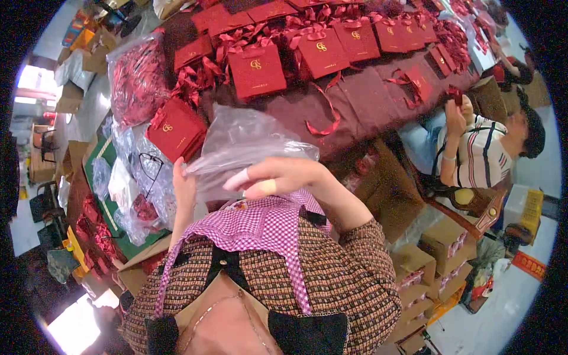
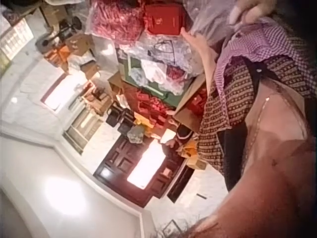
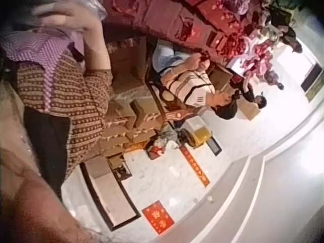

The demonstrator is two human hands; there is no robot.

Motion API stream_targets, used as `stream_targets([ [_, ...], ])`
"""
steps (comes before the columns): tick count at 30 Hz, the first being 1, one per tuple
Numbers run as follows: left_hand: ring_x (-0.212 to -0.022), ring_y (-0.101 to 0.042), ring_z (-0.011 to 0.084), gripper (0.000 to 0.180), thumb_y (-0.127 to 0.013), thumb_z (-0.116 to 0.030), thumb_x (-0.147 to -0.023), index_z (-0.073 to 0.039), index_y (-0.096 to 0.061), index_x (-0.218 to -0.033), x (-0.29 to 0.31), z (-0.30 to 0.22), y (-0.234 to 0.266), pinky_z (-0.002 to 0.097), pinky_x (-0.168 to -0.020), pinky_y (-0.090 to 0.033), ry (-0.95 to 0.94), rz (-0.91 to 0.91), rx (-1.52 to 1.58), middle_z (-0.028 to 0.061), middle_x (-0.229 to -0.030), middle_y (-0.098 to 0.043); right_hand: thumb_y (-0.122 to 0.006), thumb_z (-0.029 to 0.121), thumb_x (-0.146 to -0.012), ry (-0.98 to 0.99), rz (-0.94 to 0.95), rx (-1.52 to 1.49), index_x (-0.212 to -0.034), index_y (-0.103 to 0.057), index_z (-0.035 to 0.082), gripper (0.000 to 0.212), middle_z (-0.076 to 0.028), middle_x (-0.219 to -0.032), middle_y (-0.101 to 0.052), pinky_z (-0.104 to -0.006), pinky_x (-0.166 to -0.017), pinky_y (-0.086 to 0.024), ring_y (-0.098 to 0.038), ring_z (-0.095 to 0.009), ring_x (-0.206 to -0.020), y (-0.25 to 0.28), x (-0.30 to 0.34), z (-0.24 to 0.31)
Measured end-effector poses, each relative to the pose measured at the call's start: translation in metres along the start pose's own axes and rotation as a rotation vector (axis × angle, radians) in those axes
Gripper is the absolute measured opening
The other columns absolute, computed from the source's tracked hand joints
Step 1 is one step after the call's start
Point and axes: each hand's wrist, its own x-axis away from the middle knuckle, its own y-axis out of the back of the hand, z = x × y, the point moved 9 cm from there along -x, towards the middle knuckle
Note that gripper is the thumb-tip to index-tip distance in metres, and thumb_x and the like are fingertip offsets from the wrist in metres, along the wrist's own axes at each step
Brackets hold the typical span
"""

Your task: The person attaches red ribbons to small red gift bags by hand, then packs a stack of the completed gift bags into a larger plastic bag.

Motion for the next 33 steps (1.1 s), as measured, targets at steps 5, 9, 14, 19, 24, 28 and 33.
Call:
stream_targets([
  [5,-0.080,-0.054,0.0175,0.057,-0.049,0.005,-0.076,0.002,-0.037,-0.131,-0.001,0.029,-0.004,0.0283,-0.075,-0.044,-0.026,0.116,-0.062,0.0097,-0.090,-0.054,-0.061,0.010,-0.087,-0.066,-0.649,0.111,-0.110,-0.061,0.003,0.024,-0.006,-0.103,-0.065,-0.0287,-0.085,-0.046,-0.059,-0.013,-0.096,0.098,0.037,-0.013],
  [9,-0.092,-0.054,0.0187,0.063,-0.050,0.003,-0.074,0.001,-0.032,-0.135,0.008,-0.003,-0.007,0.0273,-0.082,-0.043,0.076,0.184,-0.042,0.0114,-0.101,-0.054,-0.064,0.006,-0.081,-0.020,-1.156,0.412,-0.108,-0.061,0.002,0.027,-0.008,-0.099,-0.066,-0.0285,-0.080,-0.048,-0.061,-0.017,-0.091,0.211,0.078,-0.051],
  [14,-0.126,-0.039,0.0241,0.070,-0.050,0.001,-0.073,-0.001,-0.027,-0.139,0.023,-0.034,0.010,0.0332,-0.103,-0.030,0.144,0.157,0.158,0.0137,-0.134,-0.041,-0.060,0.010,-0.077,-0.092,-1.063,1.255,-0.118,-0.057,0.017,0.041,-0.009,-0.120,-0.055,-0.0461,-0.092,-0.040,-0.047,-0.032,-0.114,0.291,0.062,-0.051],
  [19,-0.127,-0.039,0.0259,0.060,-0.050,0.001,-0.078,-0.001,-0.034,-0.136,0.028,-0.076,0.022,0.0375,-0.103,-0.031,0.100,0.023,0.159,0.0125,-0.136,-0.041,-0.060,0.011,-0.075,-0.145,-0.863,1.487,-0.117,-0.056,0.015,0.043,-0.011,-0.118,-0.052,-0.0476,-0.090,-0.041,-0.044,-0.033,-0.115,0.329,0.019,-0.065],
  [24,-0.122,-0.044,0.0229,0.054,-0.051,0.001,-0.080,0.000,-0.038,-0.132,0.036,-0.115,0.000,0.0351,-0.100,-0.034,0.087,-0.005,0.146,0.0114,-0.131,-0.046,-0.061,0.016,-0.075,-0.289,-0.606,1.588,-0.092,-0.062,0.009,0.019,-0.014,-0.100,-0.057,-0.0455,-0.085,-0.043,-0.051,-0.033,-0.106,0.363,-0.010,-0.095],
  [28,-0.114,-0.049,0.0200,0.044,-0.053,0.004,-0.082,0.001,-0.045,-0.125,0.025,-0.145,-0.043,0.0305,-0.094,-0.041,0.084,0.088,0.192,0.0108,-0.124,-0.051,-0.065,0.019,-0.074,-0.252,-0.713,1.367,-0.080,-0.061,0.010,0.011,-0.012,-0.090,-0.060,-0.0454,-0.080,-0.043,-0.055,-0.032,-0.094,0.387,-0.009,-0.089],
  [33,-0.112,-0.051,0.0187,0.036,-0.053,-0.001,-0.085,-0.001,-0.051,-0.120,0.001,-0.206,-0.158,0.0307,-0.094,-0.041,-0.136,0.466,0.110,0.0110,-0.117,-0.055,-0.066,0.022,-0.075,-0.322,-0.758,1.302,-0.090,-0.064,0.010,0.019,-0.013,-0.095,-0.062,-0.0459,-0.079,-0.046,-0.058,-0.032,-0.093,0.415,-0.001,-0.094],
])
